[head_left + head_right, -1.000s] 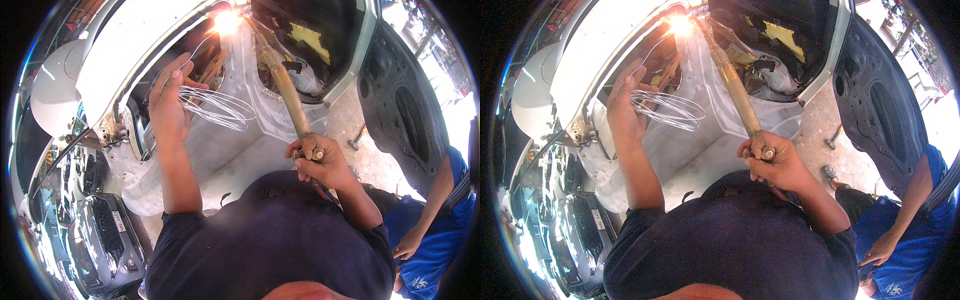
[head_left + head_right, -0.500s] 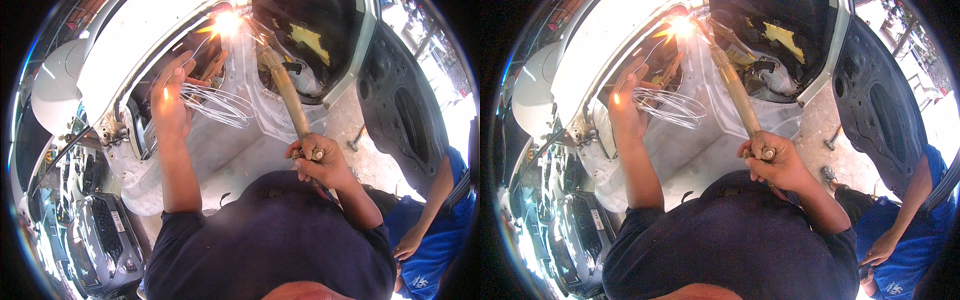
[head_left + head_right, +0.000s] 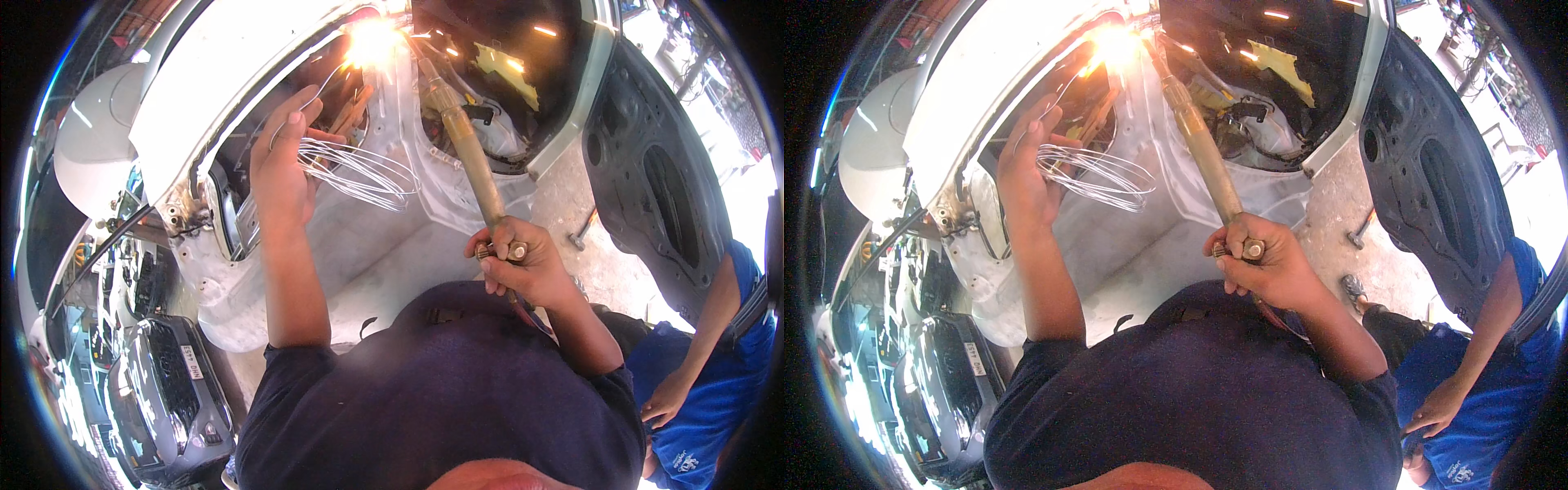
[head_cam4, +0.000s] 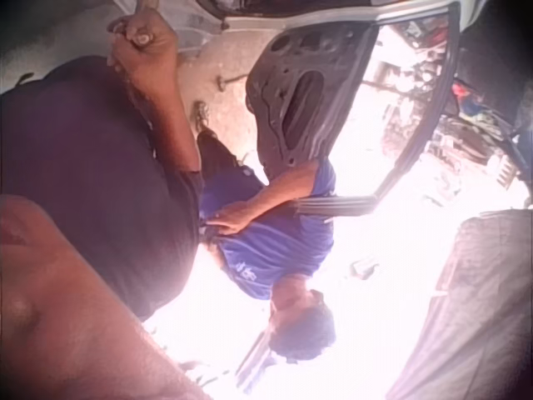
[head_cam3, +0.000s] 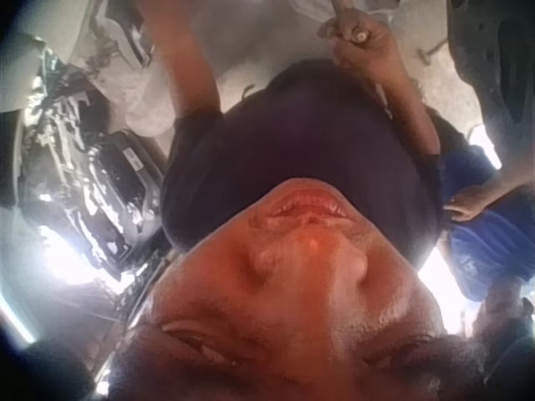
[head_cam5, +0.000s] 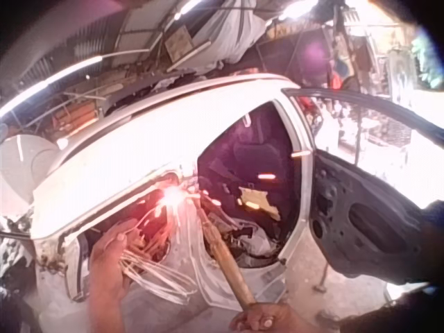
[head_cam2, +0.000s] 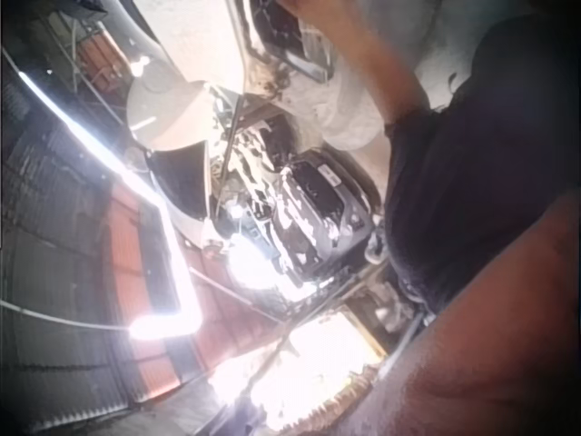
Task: The person welds the inner frame of a car door using a welding torch and filler wire, then uses pliers to adjust the welded area. Another person assists by holding the door panel and pouring water to cool the weld.
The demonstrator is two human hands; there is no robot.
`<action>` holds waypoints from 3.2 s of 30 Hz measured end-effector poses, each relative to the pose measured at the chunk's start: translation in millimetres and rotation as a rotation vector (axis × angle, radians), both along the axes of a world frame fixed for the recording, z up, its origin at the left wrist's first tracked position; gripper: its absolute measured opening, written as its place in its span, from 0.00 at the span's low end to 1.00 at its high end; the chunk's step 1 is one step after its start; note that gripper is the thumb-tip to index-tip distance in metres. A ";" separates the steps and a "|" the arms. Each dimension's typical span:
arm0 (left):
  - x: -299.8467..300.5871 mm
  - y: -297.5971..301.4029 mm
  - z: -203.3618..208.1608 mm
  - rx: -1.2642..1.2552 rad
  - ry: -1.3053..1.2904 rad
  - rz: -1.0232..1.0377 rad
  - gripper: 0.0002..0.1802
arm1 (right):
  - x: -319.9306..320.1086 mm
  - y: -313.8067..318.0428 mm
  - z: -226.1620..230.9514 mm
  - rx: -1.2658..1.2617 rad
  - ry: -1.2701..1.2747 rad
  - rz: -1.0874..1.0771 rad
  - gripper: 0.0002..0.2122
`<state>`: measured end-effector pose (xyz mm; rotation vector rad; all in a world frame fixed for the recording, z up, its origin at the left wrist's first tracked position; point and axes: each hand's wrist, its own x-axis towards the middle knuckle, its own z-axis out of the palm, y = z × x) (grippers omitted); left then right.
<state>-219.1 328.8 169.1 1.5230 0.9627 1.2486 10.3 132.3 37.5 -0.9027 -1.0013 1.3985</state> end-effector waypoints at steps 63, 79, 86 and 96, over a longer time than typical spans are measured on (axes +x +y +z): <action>1.3 0.7 -3.2 0.013 -0.086 -0.052 0.23 | -0.8 3.7 -6.2 0.040 0.014 0.011 0.09; 4.4 3.1 -6.1 0.039 -0.046 -0.039 0.27 | -0.9 3.4 -8.1 0.040 0.028 0.013 0.09; 4.4 4.1 -7.7 0.050 -0.029 -0.027 0.26 | -0.6 3.3 -7.5 0.033 0.002 0.004 0.08; 4.9 6.6 -9.5 0.058 -0.015 -0.026 0.26 | -0.4 3.7 -9.3 0.030 0.046 0.005 0.09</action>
